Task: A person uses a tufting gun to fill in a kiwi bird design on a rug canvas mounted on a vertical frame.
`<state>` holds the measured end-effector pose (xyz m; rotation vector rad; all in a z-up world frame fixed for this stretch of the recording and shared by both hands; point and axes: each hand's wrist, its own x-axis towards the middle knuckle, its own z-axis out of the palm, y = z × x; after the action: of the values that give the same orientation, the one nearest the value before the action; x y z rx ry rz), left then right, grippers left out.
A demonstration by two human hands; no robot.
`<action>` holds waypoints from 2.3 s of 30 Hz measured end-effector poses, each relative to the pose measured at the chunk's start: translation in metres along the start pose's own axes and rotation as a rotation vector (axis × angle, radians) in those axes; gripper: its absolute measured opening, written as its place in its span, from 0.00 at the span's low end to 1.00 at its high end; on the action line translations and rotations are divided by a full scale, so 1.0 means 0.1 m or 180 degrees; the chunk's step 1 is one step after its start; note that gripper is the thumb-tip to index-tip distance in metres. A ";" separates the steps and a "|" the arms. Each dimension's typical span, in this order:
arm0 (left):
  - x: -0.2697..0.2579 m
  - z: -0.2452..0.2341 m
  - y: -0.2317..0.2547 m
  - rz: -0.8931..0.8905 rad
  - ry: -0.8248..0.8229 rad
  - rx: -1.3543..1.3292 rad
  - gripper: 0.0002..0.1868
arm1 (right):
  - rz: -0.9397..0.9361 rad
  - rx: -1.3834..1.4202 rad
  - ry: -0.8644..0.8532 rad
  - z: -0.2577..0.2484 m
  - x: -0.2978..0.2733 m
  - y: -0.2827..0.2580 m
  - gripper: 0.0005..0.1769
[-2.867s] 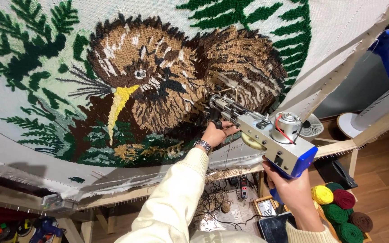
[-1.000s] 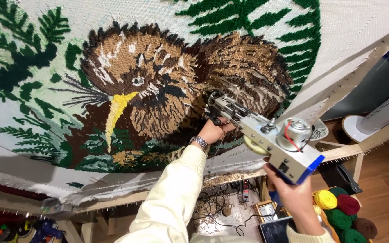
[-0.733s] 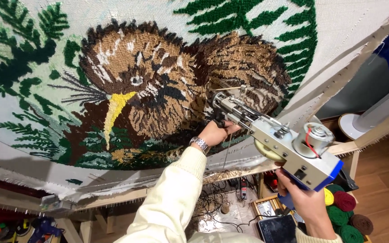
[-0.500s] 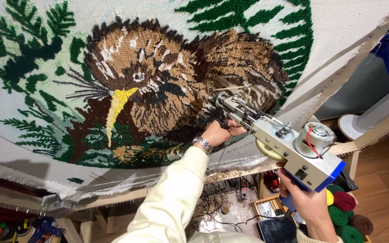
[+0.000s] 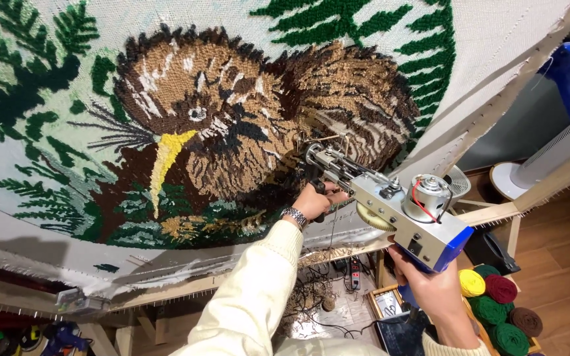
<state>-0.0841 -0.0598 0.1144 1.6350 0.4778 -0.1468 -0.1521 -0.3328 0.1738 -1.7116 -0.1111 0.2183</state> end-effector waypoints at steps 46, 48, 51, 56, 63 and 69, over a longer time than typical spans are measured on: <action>1.07 -0.45 -0.24 -0.0245 0.0018 0.2103 0.32 | 0.0311 -0.0198 0.0188 0.63 -0.03 -0.29 0.37; 0.98 -0.46 -0.15 -0.0262 -0.0011 0.2142 0.35 | 0.0597 -0.0249 0.0132 0.63 -0.05 -0.37 0.34; 1.09 -0.48 -0.20 -0.0115 -0.0041 0.2157 0.35 | 0.0100 -0.0125 0.0047 0.62 -0.03 -0.29 0.34; 0.92 -0.47 -0.15 0.0155 0.0054 0.1892 0.28 | 0.0213 -0.0087 0.0145 0.58 -0.01 -0.22 0.34; 0.35 -0.41 0.13 0.0253 -0.0212 0.0854 0.48 | 0.0316 0.0195 0.0110 0.32 0.07 -0.23 0.30; 0.06 -0.25 0.23 0.0166 -0.0249 0.0524 0.26 | -0.0732 0.0596 -0.0258 -0.04 0.24 0.32 0.10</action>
<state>-0.0744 -0.0356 0.1363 1.7942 0.3706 -0.2150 -0.1299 -0.3370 0.1404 -1.4900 -0.3354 0.1227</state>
